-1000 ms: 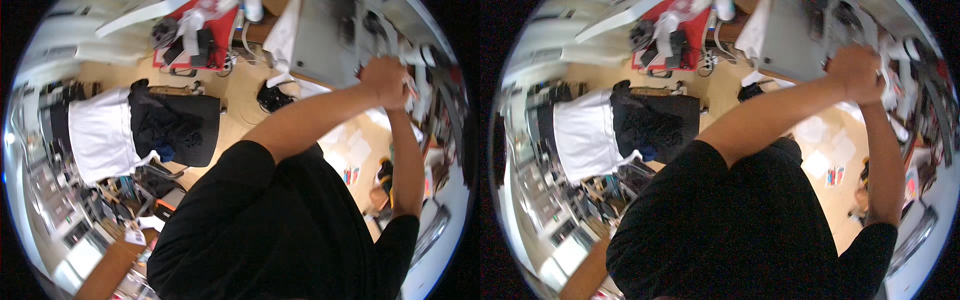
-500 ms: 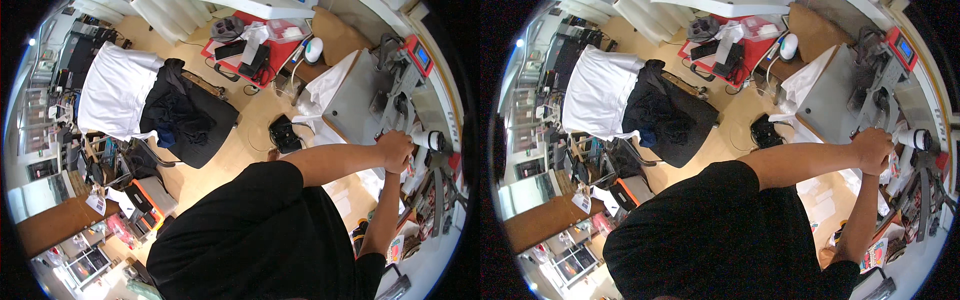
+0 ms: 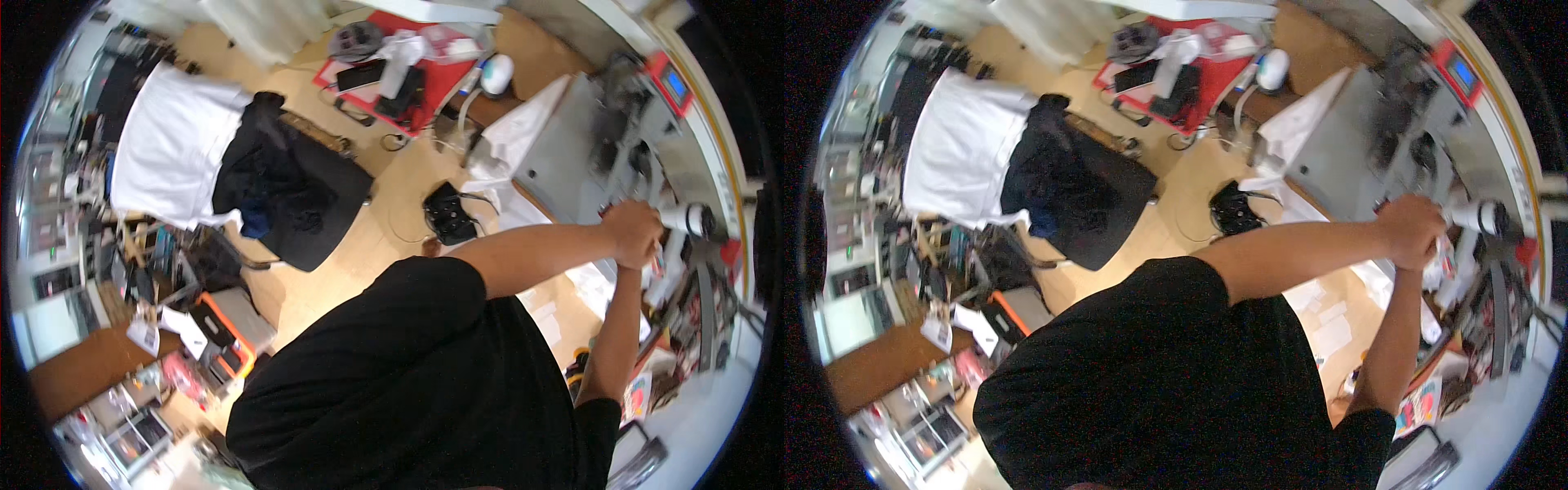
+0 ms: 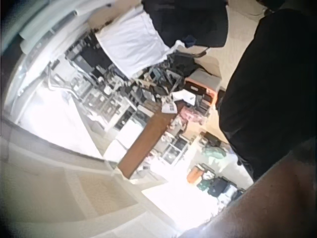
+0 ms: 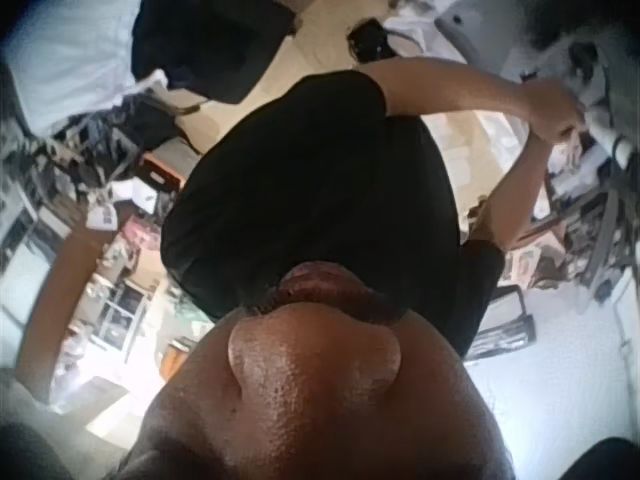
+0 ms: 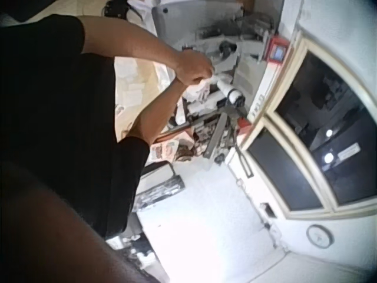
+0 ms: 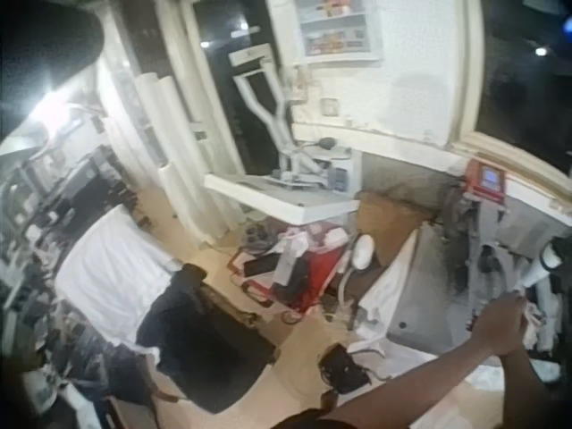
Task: Using a heat press machine to apply graphics to white t-shirts.
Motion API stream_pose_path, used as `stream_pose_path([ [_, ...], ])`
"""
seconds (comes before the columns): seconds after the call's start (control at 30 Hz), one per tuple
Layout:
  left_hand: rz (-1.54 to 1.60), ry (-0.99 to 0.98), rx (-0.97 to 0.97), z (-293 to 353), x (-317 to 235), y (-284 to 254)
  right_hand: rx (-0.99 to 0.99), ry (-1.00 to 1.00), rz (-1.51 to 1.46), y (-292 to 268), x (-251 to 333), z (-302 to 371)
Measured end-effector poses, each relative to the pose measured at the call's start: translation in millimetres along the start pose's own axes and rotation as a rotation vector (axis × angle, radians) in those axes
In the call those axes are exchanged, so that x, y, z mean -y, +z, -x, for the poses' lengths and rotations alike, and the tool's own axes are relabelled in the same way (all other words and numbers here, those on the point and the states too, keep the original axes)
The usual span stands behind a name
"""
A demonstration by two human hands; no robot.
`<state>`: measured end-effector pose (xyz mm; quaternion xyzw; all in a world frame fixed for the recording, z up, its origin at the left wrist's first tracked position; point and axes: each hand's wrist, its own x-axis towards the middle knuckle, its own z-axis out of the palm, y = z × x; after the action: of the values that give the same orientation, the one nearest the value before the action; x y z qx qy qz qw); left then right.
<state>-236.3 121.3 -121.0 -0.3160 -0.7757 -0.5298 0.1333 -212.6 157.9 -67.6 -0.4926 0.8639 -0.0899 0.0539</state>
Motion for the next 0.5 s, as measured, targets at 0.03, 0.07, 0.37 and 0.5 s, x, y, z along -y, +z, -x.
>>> stream_pose_path([
  [0.03, -0.003, 0.006, 0.011, 0.5, 0.6, -0.8, 0.005, 0.056, 0.008, 2.9, -13.0, 2.6],
  [0.07, 0.029, 0.013, 0.002, 0.1, -1.3, -9.4, 0.016, 0.117, 0.020, 1.9, -8.7, 6.8],
  [0.37, 0.064, 0.155, 0.006, -4.2, -7.9, -20.9, 0.136, 0.661, 0.133, 6.4, -17.7, 23.0],
  [0.5, 0.107, 0.170, 0.007, -5.1, -0.2, -22.3, 0.145, 0.785, 0.117, 7.4, -18.8, 18.7],
])
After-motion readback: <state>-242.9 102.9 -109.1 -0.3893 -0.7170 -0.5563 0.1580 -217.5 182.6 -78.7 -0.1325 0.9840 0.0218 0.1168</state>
